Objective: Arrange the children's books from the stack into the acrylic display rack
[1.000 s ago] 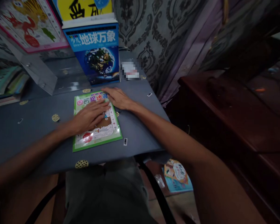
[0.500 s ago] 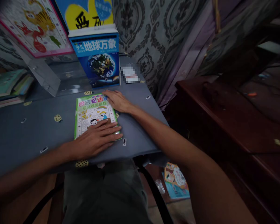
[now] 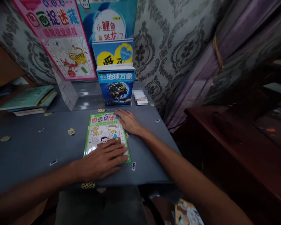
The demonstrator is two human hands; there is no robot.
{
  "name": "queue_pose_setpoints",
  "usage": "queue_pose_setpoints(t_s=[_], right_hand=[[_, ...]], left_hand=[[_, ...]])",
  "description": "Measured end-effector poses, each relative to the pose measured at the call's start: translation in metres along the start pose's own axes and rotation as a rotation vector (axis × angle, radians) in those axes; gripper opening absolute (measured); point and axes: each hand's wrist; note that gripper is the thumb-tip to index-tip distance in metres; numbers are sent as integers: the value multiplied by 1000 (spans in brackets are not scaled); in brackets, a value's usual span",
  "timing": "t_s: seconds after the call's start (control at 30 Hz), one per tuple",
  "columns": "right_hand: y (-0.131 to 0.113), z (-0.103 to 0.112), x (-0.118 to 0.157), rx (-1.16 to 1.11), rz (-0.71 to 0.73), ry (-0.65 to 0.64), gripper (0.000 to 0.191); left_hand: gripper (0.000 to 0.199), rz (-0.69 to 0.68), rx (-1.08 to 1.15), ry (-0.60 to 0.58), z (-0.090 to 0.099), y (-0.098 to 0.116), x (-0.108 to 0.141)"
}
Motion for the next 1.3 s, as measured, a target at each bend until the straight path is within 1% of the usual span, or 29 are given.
queue_pose_setpoints(t_s=[0.13,0.3,0.43,0.57,0.73,0.9,0.97,1.03,1.13,1.17,1.23,1.3], right_hand=[[0,0,0,-5,-2,5,45],[-1,0,1,3,3,-5,45],[-1,-1,1,16,7,-3,45],[2,-3,2,26,42,25,44],[5,-4,2,11,77,49,43],[1,-2,5,-26,107,75,41],[-4,1,6,-52,120,88,40],[-11,3,8,-86,117,111,37],[-19,6,9,-125,73,139,36],[-21,7,10,-138,51,147,35],[-23,7,9,-180,6,158,34],[-21,8,9,-250,-46,165,33]], left_hand=[[38,54,13,-12,3,2,9],[49,207,106,-67,8,4,32],[57,355,180,-142,17,2,49],[62,450,169,-196,20,-2,63],[65,505,132,-169,17,-5,75],[61,478,137,-90,19,-3,80],[57,478,145,-60,23,-3,80],[47,505,152,-30,28,-4,77],[29,616,149,-10,38,-7,63],[27,671,134,-25,42,-9,56],[28,784,81,-91,48,-12,38],[26,846,30,-170,50,-16,18]])
Point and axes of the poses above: each hand's wrist, its own x-axis away from the middle knuckle, its own z-axis out of the back of the hand, y = z × x, and after that the axes turned 8 degrees about -z, right-handed
